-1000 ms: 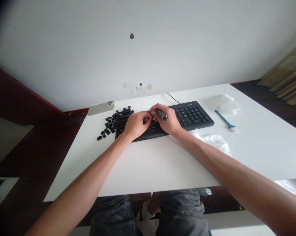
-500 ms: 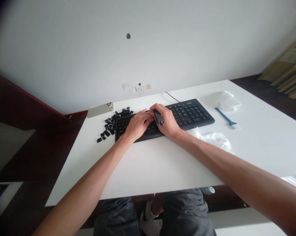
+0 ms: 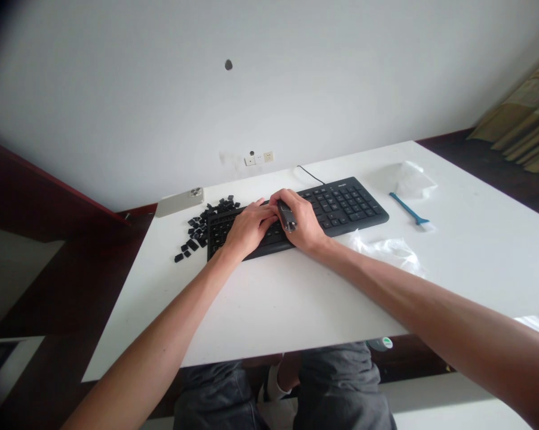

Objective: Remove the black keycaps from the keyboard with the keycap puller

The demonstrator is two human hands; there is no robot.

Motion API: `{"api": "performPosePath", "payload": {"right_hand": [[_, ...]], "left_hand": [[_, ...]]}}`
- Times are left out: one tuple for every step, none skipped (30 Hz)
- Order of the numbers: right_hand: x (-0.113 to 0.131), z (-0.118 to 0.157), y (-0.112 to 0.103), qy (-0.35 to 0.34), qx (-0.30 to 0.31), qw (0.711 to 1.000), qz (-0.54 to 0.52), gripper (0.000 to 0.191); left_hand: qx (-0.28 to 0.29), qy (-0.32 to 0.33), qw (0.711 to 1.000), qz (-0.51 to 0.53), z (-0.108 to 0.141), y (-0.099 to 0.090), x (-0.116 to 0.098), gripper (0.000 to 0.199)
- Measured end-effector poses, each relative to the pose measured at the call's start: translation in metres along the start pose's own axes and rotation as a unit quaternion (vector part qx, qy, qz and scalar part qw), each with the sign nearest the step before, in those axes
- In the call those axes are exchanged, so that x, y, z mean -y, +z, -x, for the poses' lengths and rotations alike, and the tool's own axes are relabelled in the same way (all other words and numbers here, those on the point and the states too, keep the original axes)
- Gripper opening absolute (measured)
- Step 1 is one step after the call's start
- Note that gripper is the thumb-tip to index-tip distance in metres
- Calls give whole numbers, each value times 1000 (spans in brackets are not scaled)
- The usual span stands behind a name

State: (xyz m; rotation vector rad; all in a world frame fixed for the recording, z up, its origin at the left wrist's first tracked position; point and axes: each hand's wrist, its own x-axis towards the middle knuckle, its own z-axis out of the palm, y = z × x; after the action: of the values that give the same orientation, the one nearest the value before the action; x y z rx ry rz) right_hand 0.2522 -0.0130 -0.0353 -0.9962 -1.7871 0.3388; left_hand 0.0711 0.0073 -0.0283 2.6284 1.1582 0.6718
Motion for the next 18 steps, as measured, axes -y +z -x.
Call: {"api": "performPosePath", "payload": {"right_hand": [[0, 0, 0, 0, 0, 1000, 0, 11], [0, 0, 0, 0, 0, 1000, -1, 12], [0, 0, 0, 1, 0, 1000, -2, 12], [0, 0, 0, 2, 0, 1000, -4, 12], [0, 0, 0, 5, -1, 1000, -4, 12], [1, 0, 0, 7, -2, 1000, -5, 11], [2, 0, 0, 10, -3, 1000, -4, 10], [3, 1, 0, 12, -4, 1000, -4, 9], [3, 1, 0, 13, -4, 1000, -3, 9], [3, 1, 0, 12, -3, 1000, -3, 9], [3, 1, 0, 10, 1, 1000, -2, 8], [2, 0, 0, 10, -2, 1000, -1, 8], [1, -1, 0, 16, -17, 1000, 2, 7], [0, -2, -1, 27, -43, 999, 4, 5], [-2, -4, -2, 41, -72, 997, 7, 5], [-3, -6, -2, 55, -98, 994, 9, 5], [-5, -7, -3, 65, -114, 991, 11, 5], [-6, -9, -3, 69, -114, 991, 15, 6]], "left_hand": [[0, -1, 1000, 1, 0, 0, 0, 32], [1, 0, 1000, 2, 0, 0, 0, 32], [2, 0, 1000, 2, 0, 0, 0, 32], [3, 0, 1000, 1, 0, -1, 0, 32], [5, 1, 1000, 1, 0, -1, -1, 32], [5, 3, 1000, 1, 0, -1, -1, 32], [5, 4, 1000, 2, 0, -2, -1, 32], [3, 5, 1000, 4, 0, -2, -1, 31], [1, 5, 1000, 7, 0, -2, -1, 31], [0, 5, 1000, 10, 0, -1, -1, 31], [-1, 4, 1000, 13, 0, -1, -1, 31], [-2, 1, 1000, 15, 0, 0, 0, 32], [-4, -6, 1000, 17, 0, 2, 0, 31], [-7, -13, 1000, 20, 1, 3, 1, 31], [-11, -20, 999, 24, 1, 4, 2, 31], [-14, -25, 999, 27, 1, 6, 2, 31], [-16, -28, 999, 30, 1, 7, 3, 32], [-18, -28, 999, 32, 1, 8, 4, 32]]}}
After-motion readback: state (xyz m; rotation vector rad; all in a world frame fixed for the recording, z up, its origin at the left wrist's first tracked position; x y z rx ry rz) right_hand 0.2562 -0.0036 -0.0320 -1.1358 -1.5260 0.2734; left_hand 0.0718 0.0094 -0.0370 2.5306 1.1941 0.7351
